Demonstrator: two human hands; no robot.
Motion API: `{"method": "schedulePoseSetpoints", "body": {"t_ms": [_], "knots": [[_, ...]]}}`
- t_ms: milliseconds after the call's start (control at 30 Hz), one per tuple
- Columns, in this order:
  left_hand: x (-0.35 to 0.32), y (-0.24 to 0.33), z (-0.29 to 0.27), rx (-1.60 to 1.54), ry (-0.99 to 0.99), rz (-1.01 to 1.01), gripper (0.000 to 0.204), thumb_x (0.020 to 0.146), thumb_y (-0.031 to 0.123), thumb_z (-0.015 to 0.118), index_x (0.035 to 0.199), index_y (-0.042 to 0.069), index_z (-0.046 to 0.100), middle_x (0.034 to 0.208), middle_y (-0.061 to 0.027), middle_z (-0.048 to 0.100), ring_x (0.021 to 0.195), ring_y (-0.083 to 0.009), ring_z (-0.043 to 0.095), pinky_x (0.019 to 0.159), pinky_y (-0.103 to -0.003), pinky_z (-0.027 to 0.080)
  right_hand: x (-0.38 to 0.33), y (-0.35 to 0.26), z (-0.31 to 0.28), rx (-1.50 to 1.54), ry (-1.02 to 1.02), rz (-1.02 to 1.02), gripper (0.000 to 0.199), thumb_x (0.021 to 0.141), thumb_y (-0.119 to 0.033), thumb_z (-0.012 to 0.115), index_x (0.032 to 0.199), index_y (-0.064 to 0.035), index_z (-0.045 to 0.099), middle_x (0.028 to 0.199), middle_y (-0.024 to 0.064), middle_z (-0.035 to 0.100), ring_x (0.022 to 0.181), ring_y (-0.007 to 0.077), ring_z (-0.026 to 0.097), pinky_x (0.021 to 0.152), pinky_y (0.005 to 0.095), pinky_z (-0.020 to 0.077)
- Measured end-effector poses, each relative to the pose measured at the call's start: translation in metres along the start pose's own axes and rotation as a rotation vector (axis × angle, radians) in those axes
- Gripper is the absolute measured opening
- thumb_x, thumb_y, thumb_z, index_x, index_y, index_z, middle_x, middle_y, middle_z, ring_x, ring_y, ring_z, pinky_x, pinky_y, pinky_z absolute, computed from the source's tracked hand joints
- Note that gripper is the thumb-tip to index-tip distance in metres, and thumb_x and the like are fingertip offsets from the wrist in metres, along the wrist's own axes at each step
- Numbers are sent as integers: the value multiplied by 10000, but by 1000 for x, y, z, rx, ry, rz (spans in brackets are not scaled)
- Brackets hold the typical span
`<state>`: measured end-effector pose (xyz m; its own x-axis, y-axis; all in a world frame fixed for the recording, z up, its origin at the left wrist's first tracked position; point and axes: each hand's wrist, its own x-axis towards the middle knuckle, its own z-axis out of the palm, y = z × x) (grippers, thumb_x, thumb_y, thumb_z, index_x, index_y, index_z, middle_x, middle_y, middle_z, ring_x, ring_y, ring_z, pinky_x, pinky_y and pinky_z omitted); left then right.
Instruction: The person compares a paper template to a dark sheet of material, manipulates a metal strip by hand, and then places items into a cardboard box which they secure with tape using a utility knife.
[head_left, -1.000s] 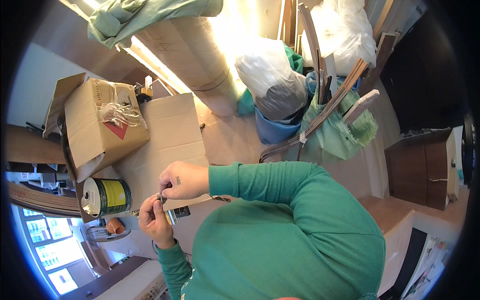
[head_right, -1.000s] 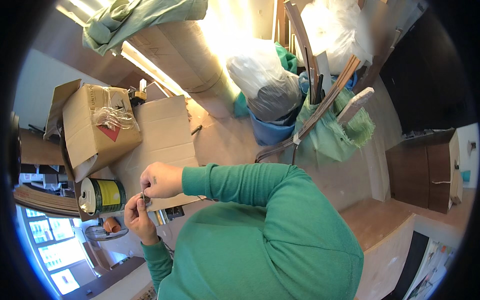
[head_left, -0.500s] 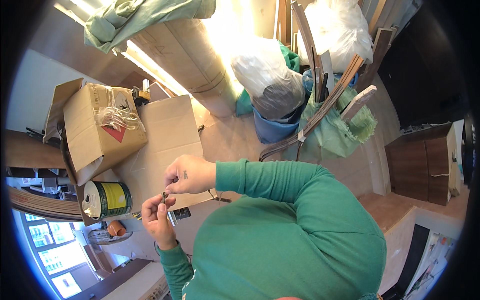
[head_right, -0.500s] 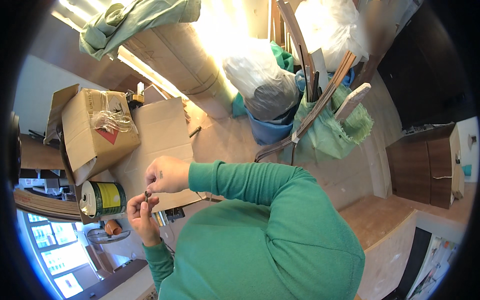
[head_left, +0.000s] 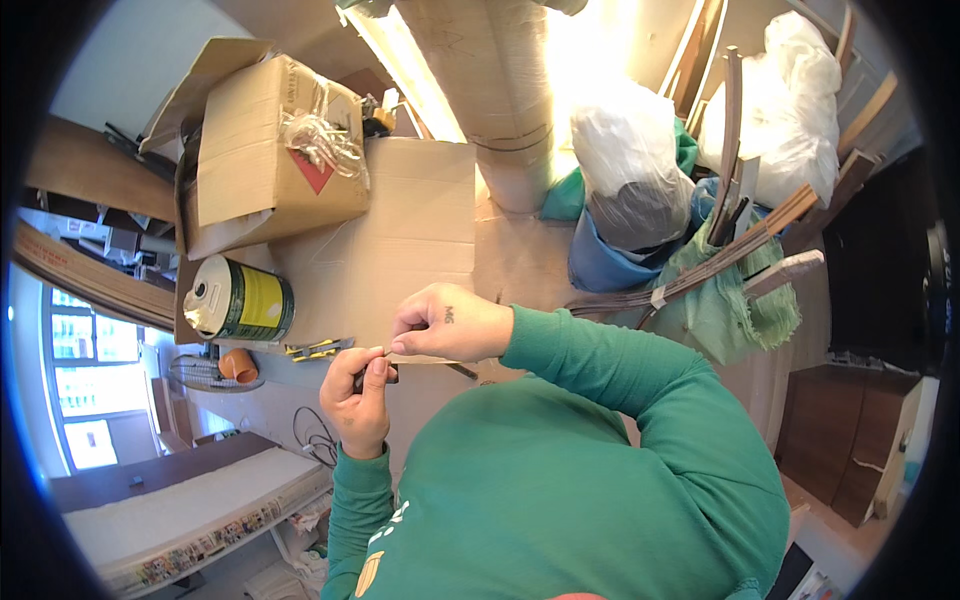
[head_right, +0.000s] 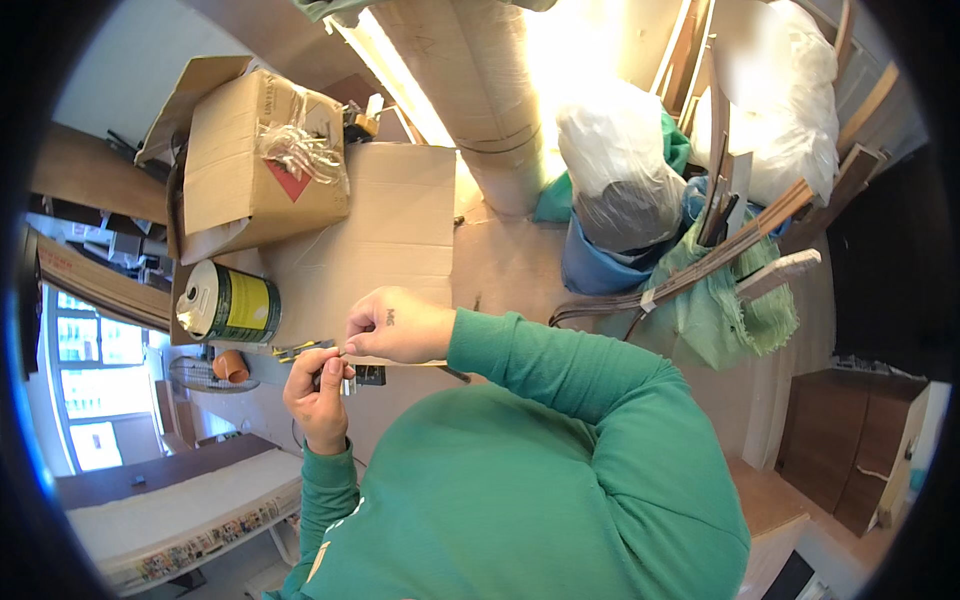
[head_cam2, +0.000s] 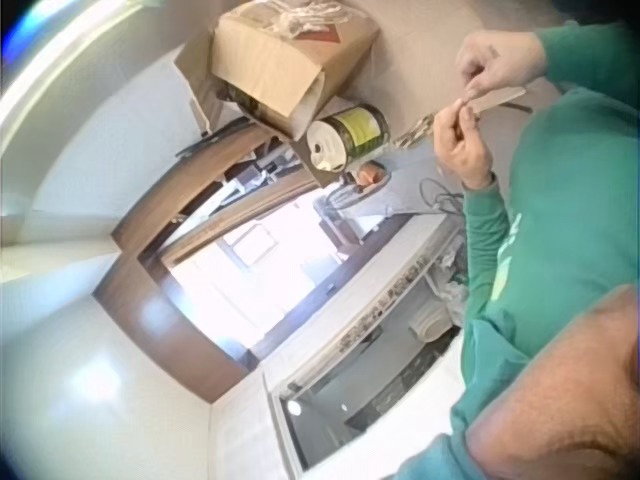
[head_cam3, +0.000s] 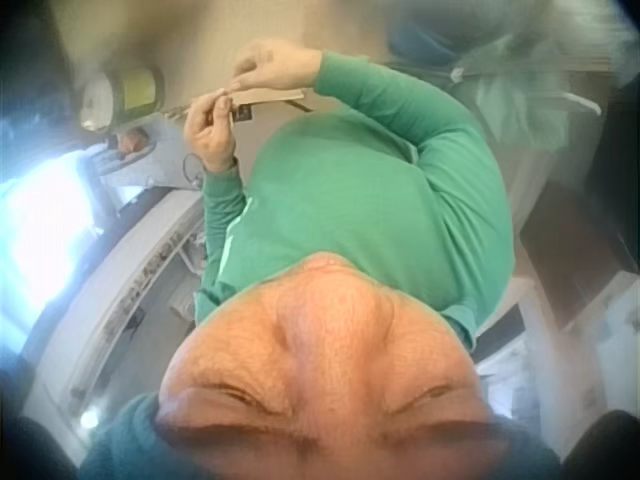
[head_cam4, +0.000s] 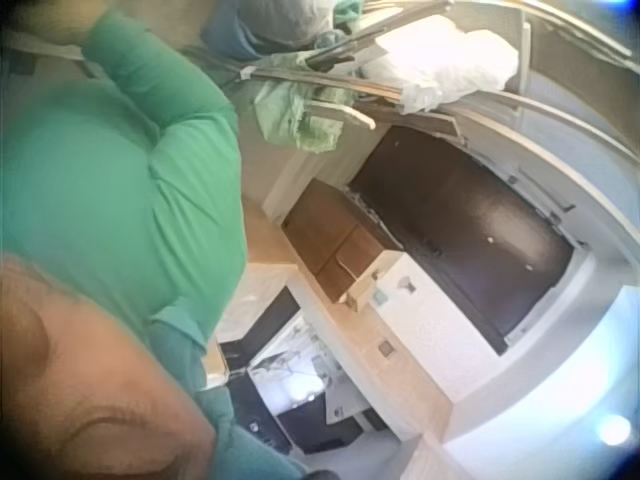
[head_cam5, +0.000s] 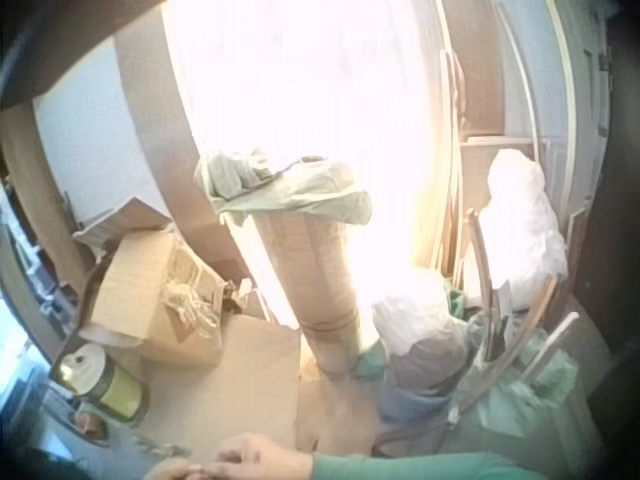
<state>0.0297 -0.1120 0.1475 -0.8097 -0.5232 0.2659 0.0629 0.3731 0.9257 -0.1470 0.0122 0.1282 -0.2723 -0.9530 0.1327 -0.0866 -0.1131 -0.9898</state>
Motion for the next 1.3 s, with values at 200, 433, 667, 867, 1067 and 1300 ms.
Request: {"method": "schedulePoseSetpoints", "body": {"t_ms": [200, 433, 667, 867, 1067, 1300], "knots": [[-16, 1, -19, 31, 38, -121, 76, 943, 25, 658, 1006, -17, 661, 870, -54, 634, 741, -113, 620, 655, -239, 495, 6, -3, 0, -92, -47, -48, 210, 906, -214, 686, 926, -6, 713, 795, 125, 677, 742, 215, 641, 696, 362, 514], [-12, 19, -32, 493, -156, 62, 107, 878, 32, 674, 980, 5, 660, 838, -124, 649, 738, -259, 645, 677, -345, 513, 14, -4, 4, -143, -95, -36, 169, 898, -168, 678, 920, -5, 716, 780, 131, 681, 706, 216, 635, 672, 348, 510], [-28, 22, -49, 473, -270, 77, 93, 892, 83, 656, 970, 33, 641, 885, -125, 648, 806, -333, 638, 709, -406, 514, 9, -31, -2, -222, -229, 75, 113, 881, -100, 684, 891, 7, 718, 717, 114, 651, 645, 168, 596, 613, 316, 483], [-55, 5, -48, 385, -151, 104, 116, 910, 152, 642, 970, 52, 637, 876, -104, 636, 819, -331, 642, 715, -440, 515, 1, -38, 8, -199, -218, 206, 133, 893, -97, 669, 826, 17, 671, 693, -3, 593, 640, 89, 506, 595, 254, 414], [-76, -1, -40, 284, 117, -75, 130, 908, 156, 616, 963, 39, 626, 865, -123, 642, 767, -337, 634, 684, -424, 501, 21, -32, 18, -177, -298, 281, 164, 910, -134, 698, 898, 25, 660, 763, -1, 613, 698, 71, 510, 637, 225, 412], [-98, -25, -46, 99, 546, -52, 158, 867, 68, 635, 1017, 19, 635, 850, -101, 640, 751, -220, 625, 678, -362, 501, 45, -23, 47, -449, -530, 68, 151, 897, -82, 683, 1021, 0, 657, 861, 2, 604, 730, 74, 524, 638, 220, 421]]}}
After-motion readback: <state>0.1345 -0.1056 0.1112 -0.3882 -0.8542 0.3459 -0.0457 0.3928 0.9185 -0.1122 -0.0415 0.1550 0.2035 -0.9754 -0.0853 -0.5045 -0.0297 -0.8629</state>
